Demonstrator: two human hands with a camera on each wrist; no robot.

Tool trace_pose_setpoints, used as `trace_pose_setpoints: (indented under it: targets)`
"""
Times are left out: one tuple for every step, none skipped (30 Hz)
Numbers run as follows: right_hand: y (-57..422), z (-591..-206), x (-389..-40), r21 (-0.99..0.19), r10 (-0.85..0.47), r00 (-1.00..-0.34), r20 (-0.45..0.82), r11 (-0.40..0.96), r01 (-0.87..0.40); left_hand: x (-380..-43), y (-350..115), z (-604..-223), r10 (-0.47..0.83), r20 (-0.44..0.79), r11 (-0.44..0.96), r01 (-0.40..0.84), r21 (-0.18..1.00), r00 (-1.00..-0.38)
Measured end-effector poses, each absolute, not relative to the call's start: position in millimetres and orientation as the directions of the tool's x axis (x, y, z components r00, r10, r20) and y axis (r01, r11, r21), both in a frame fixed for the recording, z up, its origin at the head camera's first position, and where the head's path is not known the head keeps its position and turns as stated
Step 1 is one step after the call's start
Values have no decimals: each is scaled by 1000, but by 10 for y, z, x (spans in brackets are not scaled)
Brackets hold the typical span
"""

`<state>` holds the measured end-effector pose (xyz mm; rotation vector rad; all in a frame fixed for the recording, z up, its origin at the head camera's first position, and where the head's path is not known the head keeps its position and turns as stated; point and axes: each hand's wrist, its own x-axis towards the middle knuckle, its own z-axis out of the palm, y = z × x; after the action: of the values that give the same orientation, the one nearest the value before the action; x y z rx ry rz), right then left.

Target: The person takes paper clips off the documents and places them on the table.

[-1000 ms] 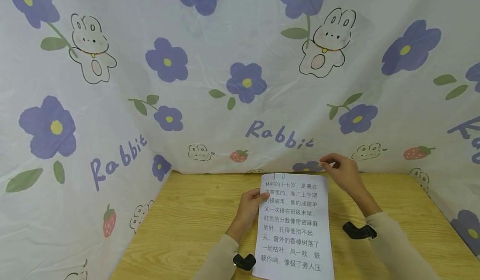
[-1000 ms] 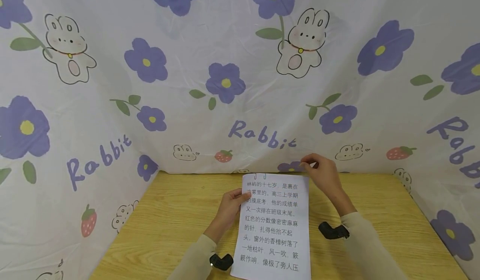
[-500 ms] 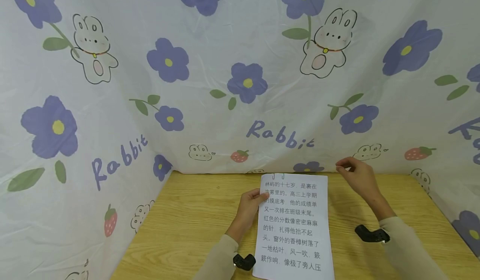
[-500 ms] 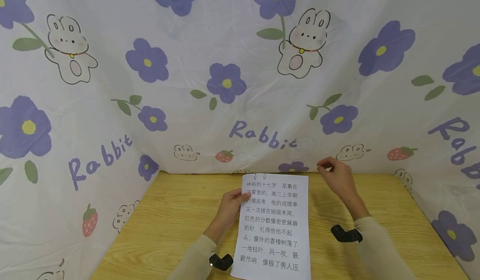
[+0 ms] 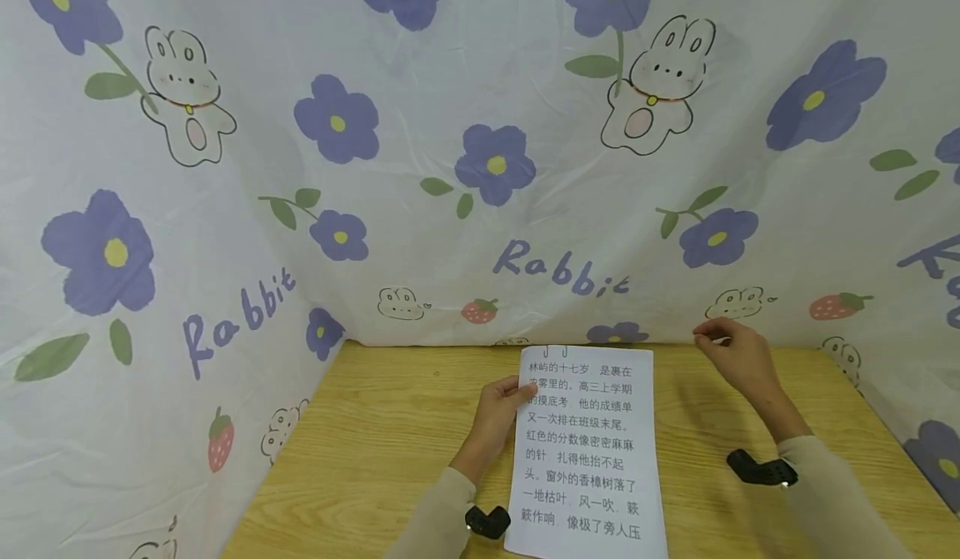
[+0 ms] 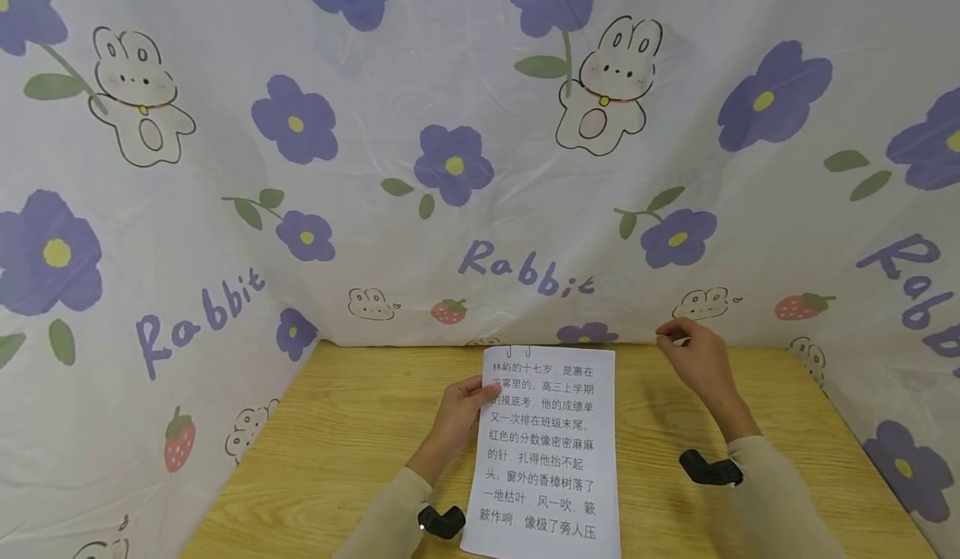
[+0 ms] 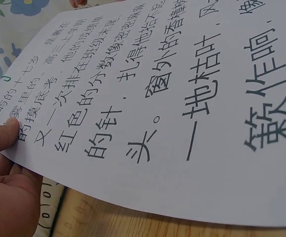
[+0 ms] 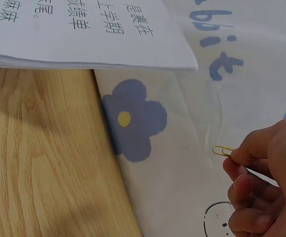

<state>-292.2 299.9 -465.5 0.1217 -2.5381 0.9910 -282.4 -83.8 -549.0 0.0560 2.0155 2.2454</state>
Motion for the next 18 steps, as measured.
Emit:
trace_pose_setpoints:
  targets:
    - [3015, -4662, -2921, -628, 69, -912, 404, 746, -222, -2824, -837, -5489, 115, -55, -104, -67, 992, -992]
    - [3035, -4673, -2923, -627, 72, -912, 403, 748, -218, -2825, -836, -5489, 114, -54, -104, -66, 992, -992]
    - [3053, -4682, -2925, -629, 75, -912, 402, 747, -215, -2825, -836, -5489, 113, -54, -103, -66, 992, -992]
    - [3070, -4690, -2925, -630, 79, -913, 401, 747, -213, -2827, -836, -5488, 112, -54, -104, -66, 992, -992]
    - [3086, -4699, -2925, -626, 83, -913, 401, 752, -207, -2827, -836, -5486, 112, -55, -104, -67, 992, -992]
    - [3101, -4705, -2924, -624, 84, -913, 400, 754, -204, -2826, -836, -5486, 111, -56, -105, -67, 992, -992]
    - [3116, -4712, -2922, -626, 86, -914, 397, 753, -201, -2826, -837, -5486, 112, -56, -104, -67, 992, -992]
    - [3134, -4722, -2923, -627, 90, -914, 396, 754, -198, -2823, -837, -5486, 114, -53, -102, -65, 993, -992]
    - [3151, -4731, -2919, -627, 93, -915, 392, 755, -192, -2819, -837, -5484, 114, -54, -102, -65, 993, -992]
    - [3170, -4741, -2914, -625, 94, -918, 386, 758, -185, -2817, -836, -5484, 115, -53, -102, -64, 993, -992]
    - [3190, -4751, -2908, -624, 95, -920, 381, 760, -180, -2815, -837, -5483, 115, -53, -102, -65, 993, -992]
    - [3211, -4760, -2902, -628, 96, -922, 374, 758, -176, -2814, -838, -5483, 115, -52, -101, -63, 993, -992]
    - [3233, -4773, -2898, -629, 98, -926, 365, 759, -168, -2815, -839, -5483, 115, -52, -102, -64, 993, -992]
    - [3255, -4786, -2894, -630, 99, -928, 359, 759, -163, -2815, -840, -5482, 115, -53, -103, -65, 993, -992]
    - [3277, -4799, -2888, -630, 97, -930, 355, 760, -161, -2817, -842, -5481, 114, -56, -106, -68, 992, -992]
    - [3297, -4815, -2884, -630, 98, -931, 352, 760, -159, -2822, -843, -5484, 113, -57, -107, -69, 992, -992]
    - [3315, -4830, -2881, -629, 99, -931, 351, 761, -156, -2824, -845, -5485, 112, -60, -108, -72, 991, -992]
    - [3334, -4848, -2881, -628, 103, -931, 351, 763, -153, -2827, -845, -5486, 111, -61, -110, -74, 991, -992]
